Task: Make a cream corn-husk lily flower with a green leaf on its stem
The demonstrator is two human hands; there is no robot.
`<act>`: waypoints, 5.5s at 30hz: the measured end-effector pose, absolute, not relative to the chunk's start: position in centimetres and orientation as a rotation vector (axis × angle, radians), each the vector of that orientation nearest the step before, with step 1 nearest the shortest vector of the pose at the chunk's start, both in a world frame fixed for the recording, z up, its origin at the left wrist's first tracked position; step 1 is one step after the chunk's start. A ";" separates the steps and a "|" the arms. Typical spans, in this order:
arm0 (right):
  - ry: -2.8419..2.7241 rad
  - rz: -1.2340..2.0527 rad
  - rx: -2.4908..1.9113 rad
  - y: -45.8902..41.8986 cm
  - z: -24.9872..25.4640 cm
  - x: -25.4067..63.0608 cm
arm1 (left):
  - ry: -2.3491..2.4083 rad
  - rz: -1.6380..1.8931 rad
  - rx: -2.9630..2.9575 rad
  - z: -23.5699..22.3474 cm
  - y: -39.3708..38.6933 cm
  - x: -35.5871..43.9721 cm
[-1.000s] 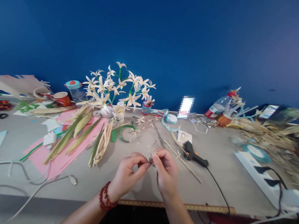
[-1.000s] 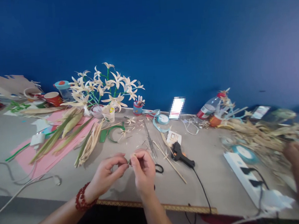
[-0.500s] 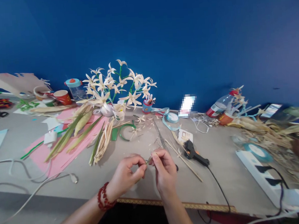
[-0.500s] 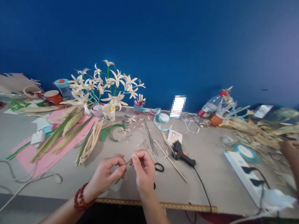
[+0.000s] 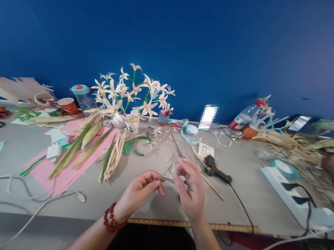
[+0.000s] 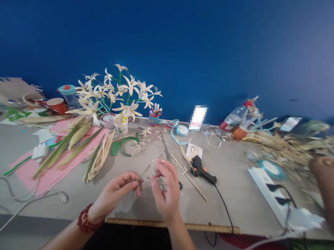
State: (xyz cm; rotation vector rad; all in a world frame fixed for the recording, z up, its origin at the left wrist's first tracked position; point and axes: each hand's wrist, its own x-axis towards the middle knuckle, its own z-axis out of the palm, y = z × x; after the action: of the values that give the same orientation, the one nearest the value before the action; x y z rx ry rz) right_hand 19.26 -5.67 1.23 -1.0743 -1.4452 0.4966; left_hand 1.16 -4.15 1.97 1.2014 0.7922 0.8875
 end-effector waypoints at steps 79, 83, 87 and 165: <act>-1.523 0.956 -1.208 -6.3 1.7 18.1 | 1.085 1.113 1.746 1.6 -4.5 0.8; -1.528 0.954 -1.258 -6.5 1.7 18.0 | 1.076 1.151 1.747 1.3 -4.4 1.0; -1.602 0.835 -1.285 -6.6 1.6 17.9 | 1.036 1.237 1.839 1.1 -4.5 1.1; -0.985 1.579 -0.885 -4.4 1.4 17.3 | 0.686 1.048 1.388 2.2 -4.1 0.0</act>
State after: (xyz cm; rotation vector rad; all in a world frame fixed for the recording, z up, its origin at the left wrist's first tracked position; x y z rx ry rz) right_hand 17.28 -4.42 1.37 -0.8849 -0.9851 1.5795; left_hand -0.01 -4.11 2.21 1.3877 0.6862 1.0482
